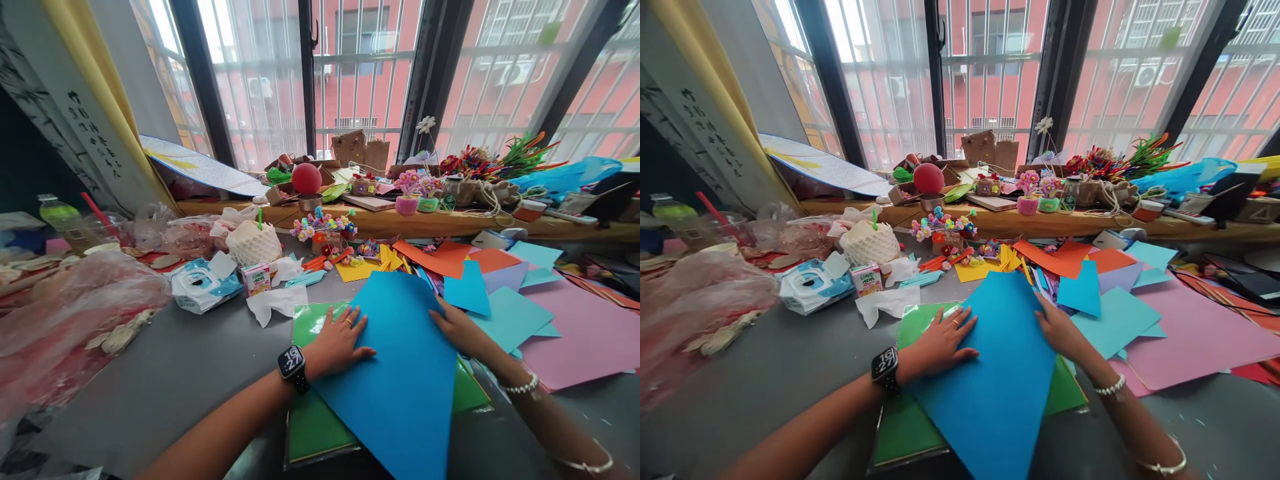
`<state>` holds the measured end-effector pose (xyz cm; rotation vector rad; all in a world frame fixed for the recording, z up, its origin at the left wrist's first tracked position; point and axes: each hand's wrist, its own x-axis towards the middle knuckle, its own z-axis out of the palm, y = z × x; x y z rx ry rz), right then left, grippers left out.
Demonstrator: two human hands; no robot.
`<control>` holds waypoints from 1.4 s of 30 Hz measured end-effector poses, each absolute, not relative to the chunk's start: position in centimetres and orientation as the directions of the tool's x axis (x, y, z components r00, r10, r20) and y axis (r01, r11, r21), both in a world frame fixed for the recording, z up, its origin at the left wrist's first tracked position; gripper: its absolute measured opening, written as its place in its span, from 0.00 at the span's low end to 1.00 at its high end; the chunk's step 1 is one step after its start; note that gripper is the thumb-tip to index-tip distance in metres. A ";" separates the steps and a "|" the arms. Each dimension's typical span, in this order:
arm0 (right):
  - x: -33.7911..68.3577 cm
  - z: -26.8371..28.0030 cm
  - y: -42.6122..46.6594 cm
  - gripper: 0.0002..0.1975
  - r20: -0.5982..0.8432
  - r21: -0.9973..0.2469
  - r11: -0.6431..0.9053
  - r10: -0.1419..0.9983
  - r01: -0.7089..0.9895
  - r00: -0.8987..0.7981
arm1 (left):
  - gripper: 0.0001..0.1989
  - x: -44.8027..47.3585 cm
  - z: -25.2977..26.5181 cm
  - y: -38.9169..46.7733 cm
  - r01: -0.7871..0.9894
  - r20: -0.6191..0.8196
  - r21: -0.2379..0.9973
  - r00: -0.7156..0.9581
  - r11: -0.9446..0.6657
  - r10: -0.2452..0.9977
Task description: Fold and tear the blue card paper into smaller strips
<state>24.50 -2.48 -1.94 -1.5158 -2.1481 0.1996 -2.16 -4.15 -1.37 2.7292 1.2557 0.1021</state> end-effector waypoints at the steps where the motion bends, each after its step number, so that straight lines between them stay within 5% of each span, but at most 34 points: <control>1: 25.3 -1.4 -1.6 0.25 0.257 -0.395 0.363 0.926 0.844 -0.278 | 0.34 -2.7 -1.2 -4.0 0.704 0.016 0.140 0.702 -0.696 0.712; 6: 24.5 1.1 -0.2 0.26 -0.027 -0.321 0.387 0.909 0.865 -0.416 | 0.30 -4.2 -1.2 -3.8 0.607 0.104 0.109 0.781 -0.787 0.616; 10: 21.9 1.8 -2.5 0.33 0.082 -0.352 0.504 0.856 0.788 -0.511 | 0.28 -4.2 -1.6 -4.0 0.608 0.111 0.123 0.777 -0.784 0.620; 15: 23.0 1.6 -5.8 0.33 0.044 -0.361 0.564 0.806 0.743 -0.590 | 0.28 -4.4 -1.2 -4.0 0.623 0.105 0.122 0.766 -0.773 0.634; 29: 21.1 -1.6 -7.9 0.30 0.171 -0.045 0.715 0.693 0.697 -0.700 | 0.39 -4.8 -1.6 -3.7 0.714 0.087 0.132 0.683 -0.688 0.726; 42: 21.5 -2.2 -9.2 0.35 0.118 -0.103 0.808 0.589 0.580 -0.799 | 0.42 -4.8 -1.5 -3.8 0.733 0.037 0.150 0.666 -0.663 0.745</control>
